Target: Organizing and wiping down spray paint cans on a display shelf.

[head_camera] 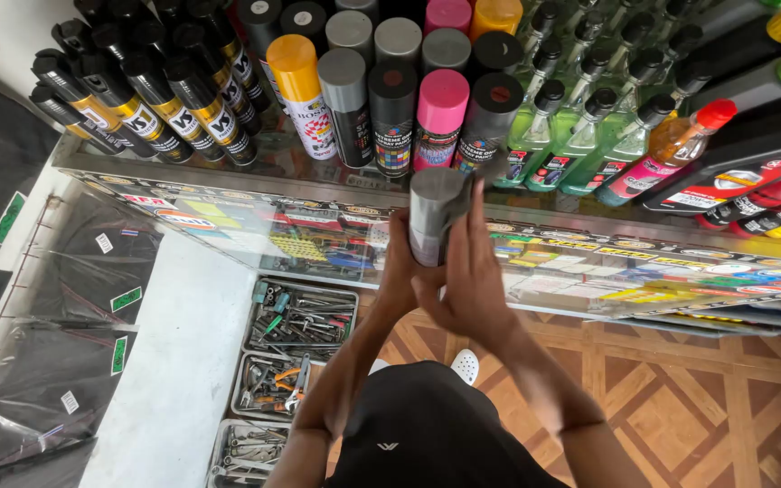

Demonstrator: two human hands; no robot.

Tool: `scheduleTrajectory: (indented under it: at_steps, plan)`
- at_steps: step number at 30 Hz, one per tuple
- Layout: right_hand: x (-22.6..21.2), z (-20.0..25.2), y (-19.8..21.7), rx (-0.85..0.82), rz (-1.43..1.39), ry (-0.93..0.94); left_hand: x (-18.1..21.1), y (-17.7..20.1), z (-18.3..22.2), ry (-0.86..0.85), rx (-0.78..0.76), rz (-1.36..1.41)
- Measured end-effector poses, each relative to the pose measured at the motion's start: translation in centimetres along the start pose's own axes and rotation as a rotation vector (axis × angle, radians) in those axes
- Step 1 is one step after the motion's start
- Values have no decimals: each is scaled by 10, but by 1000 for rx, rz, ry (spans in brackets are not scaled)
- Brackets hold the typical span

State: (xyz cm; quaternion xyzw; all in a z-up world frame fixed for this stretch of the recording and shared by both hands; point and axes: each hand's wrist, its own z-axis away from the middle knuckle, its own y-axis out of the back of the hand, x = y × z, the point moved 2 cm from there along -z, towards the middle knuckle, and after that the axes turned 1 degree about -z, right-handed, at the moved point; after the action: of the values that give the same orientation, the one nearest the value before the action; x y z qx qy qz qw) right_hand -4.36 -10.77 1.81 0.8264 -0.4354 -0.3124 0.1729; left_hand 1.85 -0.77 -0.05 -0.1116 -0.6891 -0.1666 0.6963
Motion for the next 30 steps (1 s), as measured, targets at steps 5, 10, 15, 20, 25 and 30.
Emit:
scheduleTrajectory:
  at_steps: [5, 10, 15, 20, 25, 30]
  plan:
    - [38, 46, -20, -31, -657, -193, -17, 12, -1, -57, -43, -44]
    - [95, 20, -35, 66, -1265, -441, -57, 6, 3, -75, -387, -33]
    - [131, 48, -49, -40, -1515, -644, -80, -1, 12, 185, -451, 242]
    - [56, -16, 2, -26, -950, -224, -40, 24, 1, 105, -447, 57]
    - [47, -21, 8, -24, -756, 32, -52, 30, -12, 28, -424, 65]
    - [10, 25, -14, 69, -610, -73, -94, 26, -26, -46, -145, 259]
